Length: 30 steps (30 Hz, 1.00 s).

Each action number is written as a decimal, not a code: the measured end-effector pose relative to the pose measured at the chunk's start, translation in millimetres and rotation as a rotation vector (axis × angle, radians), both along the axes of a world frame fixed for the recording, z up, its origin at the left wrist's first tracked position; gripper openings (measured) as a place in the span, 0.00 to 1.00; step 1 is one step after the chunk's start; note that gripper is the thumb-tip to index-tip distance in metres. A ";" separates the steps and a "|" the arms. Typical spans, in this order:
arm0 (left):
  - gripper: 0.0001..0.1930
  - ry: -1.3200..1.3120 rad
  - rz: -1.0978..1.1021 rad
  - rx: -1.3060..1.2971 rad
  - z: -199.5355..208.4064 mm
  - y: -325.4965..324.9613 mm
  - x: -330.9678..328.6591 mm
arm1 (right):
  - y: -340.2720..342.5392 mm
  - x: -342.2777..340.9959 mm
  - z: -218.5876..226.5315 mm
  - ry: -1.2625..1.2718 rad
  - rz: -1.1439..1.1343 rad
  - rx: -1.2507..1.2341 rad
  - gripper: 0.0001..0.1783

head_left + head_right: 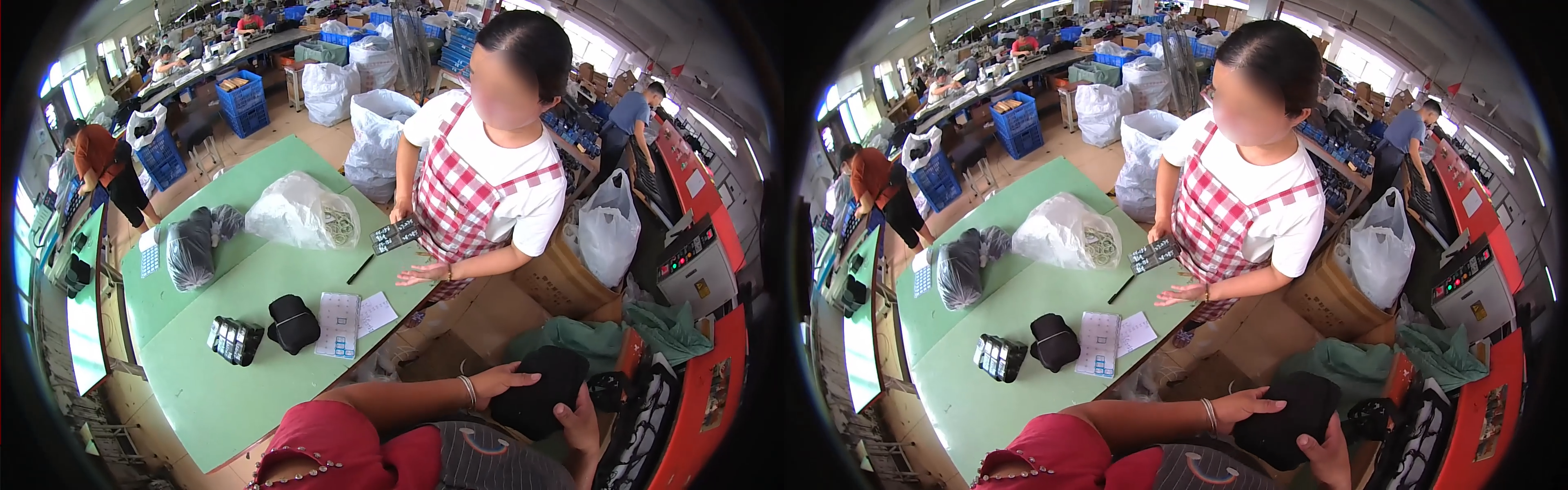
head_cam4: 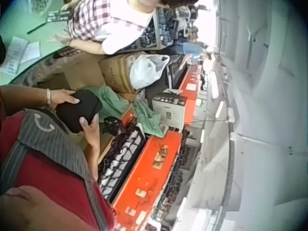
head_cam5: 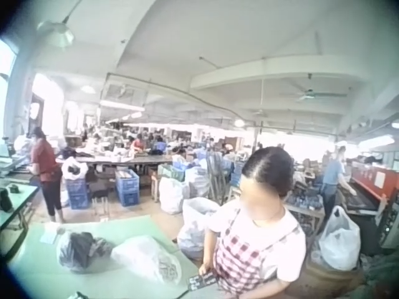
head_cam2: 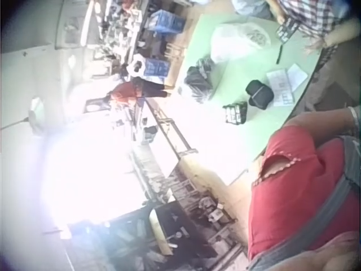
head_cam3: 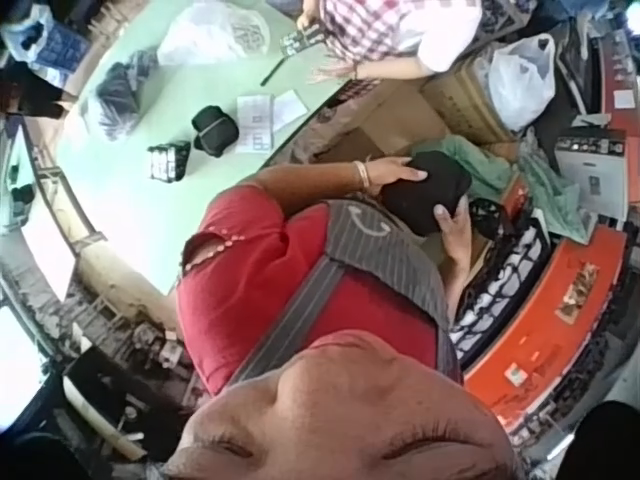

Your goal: Operate a hydraulic cutting machine to cut out shoe components from a sheet of material using metal dies.

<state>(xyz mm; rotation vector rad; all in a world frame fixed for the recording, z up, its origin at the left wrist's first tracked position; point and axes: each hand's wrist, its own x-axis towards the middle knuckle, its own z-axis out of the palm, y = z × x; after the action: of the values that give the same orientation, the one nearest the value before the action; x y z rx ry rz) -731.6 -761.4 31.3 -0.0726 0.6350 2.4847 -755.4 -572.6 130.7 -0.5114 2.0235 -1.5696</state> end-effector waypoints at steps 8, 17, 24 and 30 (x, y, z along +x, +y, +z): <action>0.33 0.014 0.099 0.037 -0.1 -0.8 6.6 | -22.5 -3.2 -13.7 0.102 -0.076 -0.025 0.50; 0.32 -0.015 -0.132 0.120 8.0 6.9 11.7 | -23.2 -41.2 -26.4 0.066 -0.134 -0.337 0.38; 0.35 -0.050 0.120 0.047 5.7 12.1 19.0 | -16.0 -49.2 -52.9 -0.111 -0.265 -0.369 0.23; 0.38 0.213 0.202 -0.223 -5.1 14.3 22.3 | -15.9 -50.6 -60.4 -0.236 -0.308 -0.466 0.17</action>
<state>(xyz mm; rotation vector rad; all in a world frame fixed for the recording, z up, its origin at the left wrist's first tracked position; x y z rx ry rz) -709.3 -747.1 26.2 0.0464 1.0403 2.6251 -806.1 -588.5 70.3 -0.1665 1.6127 -2.1926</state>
